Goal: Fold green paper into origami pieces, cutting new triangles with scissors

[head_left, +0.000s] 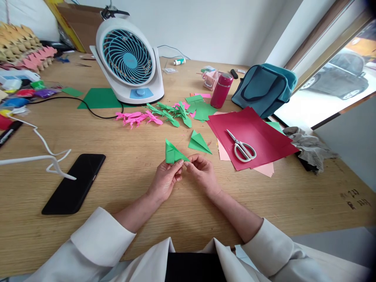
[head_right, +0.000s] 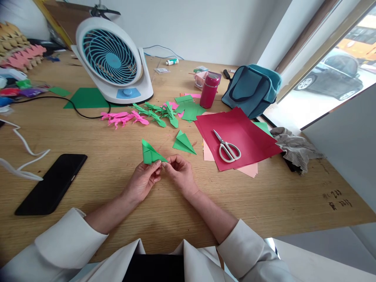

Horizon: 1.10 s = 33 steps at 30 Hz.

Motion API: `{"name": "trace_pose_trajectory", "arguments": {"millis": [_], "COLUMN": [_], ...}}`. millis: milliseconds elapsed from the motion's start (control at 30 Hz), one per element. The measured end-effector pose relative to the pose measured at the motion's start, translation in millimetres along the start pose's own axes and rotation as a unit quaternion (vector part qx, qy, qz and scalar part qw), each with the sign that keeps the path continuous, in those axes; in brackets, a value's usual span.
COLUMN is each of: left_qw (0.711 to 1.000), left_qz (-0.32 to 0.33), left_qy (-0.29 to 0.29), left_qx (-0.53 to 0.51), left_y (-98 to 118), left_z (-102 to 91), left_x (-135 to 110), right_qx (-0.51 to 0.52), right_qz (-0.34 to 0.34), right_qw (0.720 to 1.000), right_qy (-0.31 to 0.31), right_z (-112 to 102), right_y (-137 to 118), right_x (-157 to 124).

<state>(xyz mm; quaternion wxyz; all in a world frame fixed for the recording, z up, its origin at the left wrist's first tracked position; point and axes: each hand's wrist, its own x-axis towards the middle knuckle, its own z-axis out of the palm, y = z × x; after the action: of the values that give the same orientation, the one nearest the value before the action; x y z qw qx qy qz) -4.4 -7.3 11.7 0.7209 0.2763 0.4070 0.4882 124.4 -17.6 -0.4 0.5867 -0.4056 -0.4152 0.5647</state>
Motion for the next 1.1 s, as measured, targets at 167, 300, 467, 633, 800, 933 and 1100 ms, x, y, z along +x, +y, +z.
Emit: {"name": "trace_pose_trajectory", "arguments": {"millis": [167, 300, 467, 633, 800, 933, 1100], "left_qw": [0.998, 0.991, 0.984, 0.975, 0.977, 0.983, 0.988], "left_qz": [0.03, 0.059, 0.085, 0.109, 0.1, 0.076, 0.04], "left_qy": [-0.012, -0.053, -0.081, -0.081, -0.046, -0.033, -0.026], "left_qx": [0.052, 0.109, 0.132, 0.177, 0.18, 0.164, 0.144], "left_y": [-1.2, 2.9, 7.1, 8.3, 9.0, 7.9, 6.4], "left_z": [1.2, -2.6, -13.5, -17.0, -12.6, -11.0, -11.8], "left_x": [-1.1, -0.6, 5.3, 8.1, 5.9, 5.3, 5.0], "right_qx": [-0.019, -0.031, -0.06, -0.069, -0.066, -0.074, -0.068], "right_qz": [0.002, 0.006, -0.008, -0.022, -0.025, -0.023, -0.02], "right_qw": [1.0, 0.999, 0.998, 0.997, 0.997, 0.997, 0.997], "right_qy": [0.02, 0.03, 0.025, 0.025, 0.023, 0.026, 0.028], "right_z": [-0.6, -4.9, -12.4, -15.5, -14.6, -14.2, -14.4], "right_y": [-1.4, -3.3, -6.0, -7.4, -7.8, -7.6, -7.6], "right_x": [0.8, 3.4, 5.4, 5.4, 5.2, 5.3, 6.3]}}
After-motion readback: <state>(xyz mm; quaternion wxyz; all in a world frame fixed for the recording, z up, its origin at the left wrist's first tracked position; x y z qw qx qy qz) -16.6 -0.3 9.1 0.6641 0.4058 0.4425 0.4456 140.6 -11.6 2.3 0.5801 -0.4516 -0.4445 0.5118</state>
